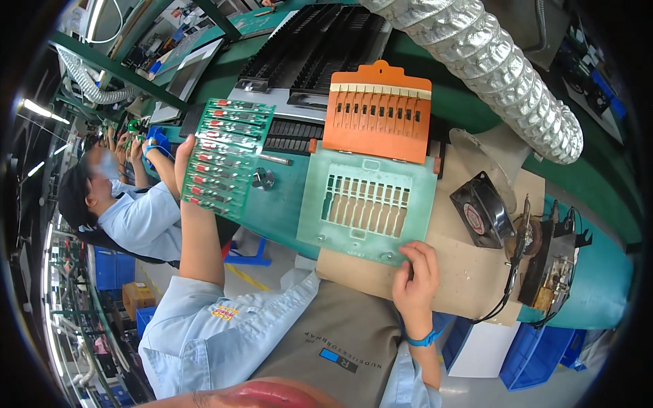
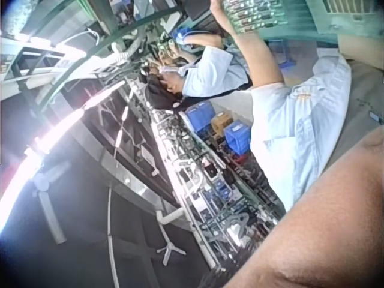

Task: Assembling and inspecting printed circuit boards at a workstation.

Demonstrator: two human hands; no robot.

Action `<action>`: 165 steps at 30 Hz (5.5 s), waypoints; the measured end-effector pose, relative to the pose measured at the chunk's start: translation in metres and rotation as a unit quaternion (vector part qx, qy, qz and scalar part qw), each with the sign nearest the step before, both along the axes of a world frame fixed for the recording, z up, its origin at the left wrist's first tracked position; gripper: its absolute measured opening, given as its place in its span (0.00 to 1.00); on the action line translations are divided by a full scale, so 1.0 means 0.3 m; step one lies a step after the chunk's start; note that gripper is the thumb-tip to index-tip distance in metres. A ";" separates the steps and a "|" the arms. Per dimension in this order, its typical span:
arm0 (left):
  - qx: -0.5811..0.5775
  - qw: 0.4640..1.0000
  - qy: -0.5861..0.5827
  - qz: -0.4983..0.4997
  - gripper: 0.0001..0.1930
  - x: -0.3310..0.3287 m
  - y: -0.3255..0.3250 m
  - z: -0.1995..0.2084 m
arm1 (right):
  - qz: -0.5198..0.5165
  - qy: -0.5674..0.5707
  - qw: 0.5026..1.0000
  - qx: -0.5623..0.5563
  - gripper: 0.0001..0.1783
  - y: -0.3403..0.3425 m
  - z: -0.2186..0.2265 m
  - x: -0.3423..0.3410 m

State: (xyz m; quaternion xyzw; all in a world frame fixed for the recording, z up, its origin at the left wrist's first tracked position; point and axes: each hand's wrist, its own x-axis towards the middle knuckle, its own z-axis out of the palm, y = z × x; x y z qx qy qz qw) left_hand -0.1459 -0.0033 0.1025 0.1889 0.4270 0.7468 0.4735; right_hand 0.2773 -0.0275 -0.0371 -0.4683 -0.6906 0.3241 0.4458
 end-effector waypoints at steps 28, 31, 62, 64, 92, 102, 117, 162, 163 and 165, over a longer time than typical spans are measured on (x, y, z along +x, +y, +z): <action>-0.132 0.416 0.897 -0.073 0.12 0.014 0.853 0.455 | -0.008 -0.012 0.999 0.052 0.17 -0.007 -0.024 -0.002; -0.097 0.394 0.914 -0.022 0.11 -0.013 0.978 0.402 | -0.015 -0.019 0.998 0.056 0.17 -0.028 -0.026 -0.001; 0.063 0.432 0.899 0.015 0.17 0.209 1.471 -0.013 | -0.019 -0.027 0.999 0.029 0.14 -0.003 -0.021 -0.007; 0.074 0.455 0.888 -0.002 0.17 0.258 1.477 -0.026 | -0.017 -0.021 0.999 0.038 0.14 0.003 -0.023 -0.006; -0.140 0.327 0.934 0.035 0.14 0.123 1.471 0.017 | 0.010 -0.063 0.998 0.012 0.13 -0.008 -0.049 0.025; -0.115 0.360 0.926 0.027 0.16 0.075 1.507 -0.036 | 0.005 -0.067 0.998 0.006 0.12 -0.010 -0.034 0.009; -0.106 0.328 0.938 0.029 0.14 0.251 1.033 0.263 | 0.015 -0.054 0.998 0.038 0.12 0.005 -0.039 0.020; 0.261 0.753 0.345 -0.495 0.12 0.786 -0.208 -0.142 | 0.077 0.138 0.987 -0.007 0.31 -0.102 -0.044 0.011; 0.265 0.747 0.356 -0.495 0.12 0.779 -0.214 -0.132 | 0.089 0.129 0.988 -0.006 0.30 -0.050 -0.035 -0.049; 0.268 0.740 0.364 -0.498 0.11 0.765 -0.224 -0.130 | 0.110 0.112 0.988 -0.001 0.28 0.063 -0.020 -0.176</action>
